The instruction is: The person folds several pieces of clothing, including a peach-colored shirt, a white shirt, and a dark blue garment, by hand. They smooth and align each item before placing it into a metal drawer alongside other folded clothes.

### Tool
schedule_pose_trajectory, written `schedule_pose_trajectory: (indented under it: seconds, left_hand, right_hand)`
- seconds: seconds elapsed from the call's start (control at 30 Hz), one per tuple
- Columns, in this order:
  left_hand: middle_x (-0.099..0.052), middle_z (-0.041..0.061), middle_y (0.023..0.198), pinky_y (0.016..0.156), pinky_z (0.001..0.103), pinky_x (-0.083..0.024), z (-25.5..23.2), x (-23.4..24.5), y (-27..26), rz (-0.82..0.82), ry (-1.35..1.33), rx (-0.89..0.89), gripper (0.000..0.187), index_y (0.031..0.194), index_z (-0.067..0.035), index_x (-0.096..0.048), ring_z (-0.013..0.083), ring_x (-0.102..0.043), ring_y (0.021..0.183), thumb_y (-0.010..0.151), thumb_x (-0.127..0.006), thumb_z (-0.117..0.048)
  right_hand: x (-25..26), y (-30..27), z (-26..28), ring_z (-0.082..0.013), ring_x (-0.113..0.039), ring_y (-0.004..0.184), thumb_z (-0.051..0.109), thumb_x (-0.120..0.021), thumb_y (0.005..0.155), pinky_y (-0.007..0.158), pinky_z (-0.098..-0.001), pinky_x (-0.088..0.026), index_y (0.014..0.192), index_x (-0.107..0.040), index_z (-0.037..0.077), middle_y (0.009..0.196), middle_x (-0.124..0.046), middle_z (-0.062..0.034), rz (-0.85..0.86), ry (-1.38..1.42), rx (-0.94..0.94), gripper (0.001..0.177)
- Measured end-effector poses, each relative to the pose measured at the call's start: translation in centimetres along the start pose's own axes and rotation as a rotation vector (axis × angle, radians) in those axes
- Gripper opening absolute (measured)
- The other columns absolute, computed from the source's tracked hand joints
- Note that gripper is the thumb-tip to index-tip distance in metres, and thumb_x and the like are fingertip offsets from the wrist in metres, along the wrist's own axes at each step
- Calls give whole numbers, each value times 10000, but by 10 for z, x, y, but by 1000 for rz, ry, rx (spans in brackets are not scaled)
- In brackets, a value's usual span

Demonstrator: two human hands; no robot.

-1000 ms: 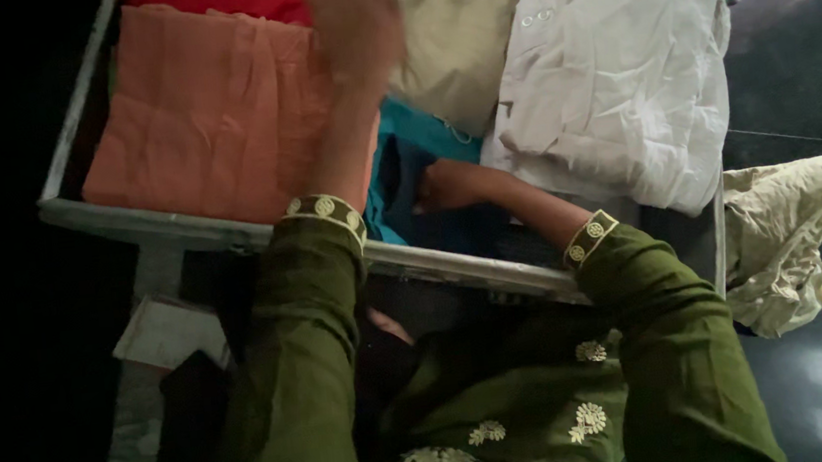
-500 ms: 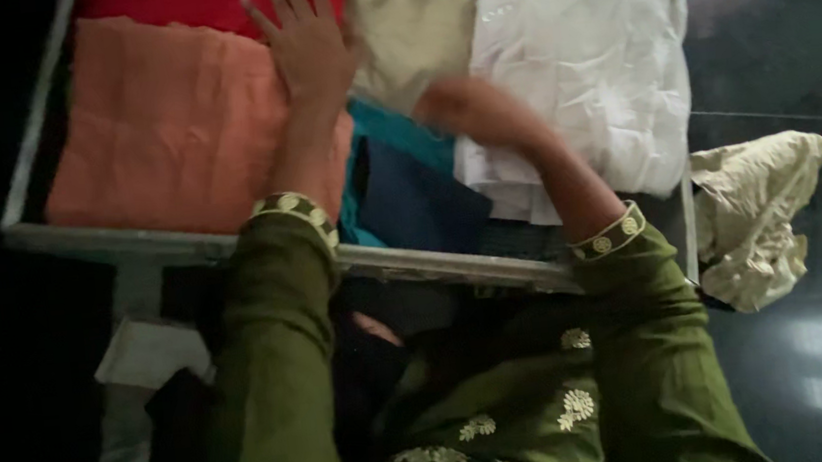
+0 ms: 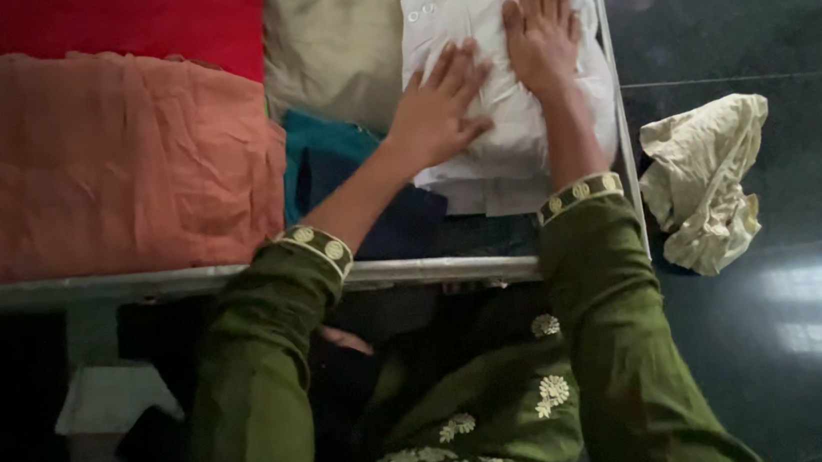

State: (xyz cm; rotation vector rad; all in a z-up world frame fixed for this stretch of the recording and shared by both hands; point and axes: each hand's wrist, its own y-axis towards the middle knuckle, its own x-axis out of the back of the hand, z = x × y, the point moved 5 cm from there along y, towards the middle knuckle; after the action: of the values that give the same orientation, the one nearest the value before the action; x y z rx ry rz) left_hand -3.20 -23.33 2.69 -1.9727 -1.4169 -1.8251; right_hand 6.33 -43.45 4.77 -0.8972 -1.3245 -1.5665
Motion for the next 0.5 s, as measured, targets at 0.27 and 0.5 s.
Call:
schedule_pose_trajectory:
  seconds: [0.27,0.5]
  left_hand:
    - [-629,152,1313,1042,465,-500,8,21,-8,-83,-231,187,450,1264,-93,-631,353,-583,1269,922,-746,-361]
    - [-755,152,805,706,428,-575,13,7,-9,-130,-561,449,365,894,-28,-720,308,-743,769,859,-769,-388]
  right_hand:
    - [-16,-4,-18,-448,-244,1537,445,-441,1161,1243,-557,-165,1644,-341,226,1688,-295,-196,-25,158,28,539]
    - [85,-15,-35,-274,-719,824,267,-835,913,754,-404,-568,938,-754,14,939,-755,-186,-22,325,-127,267]
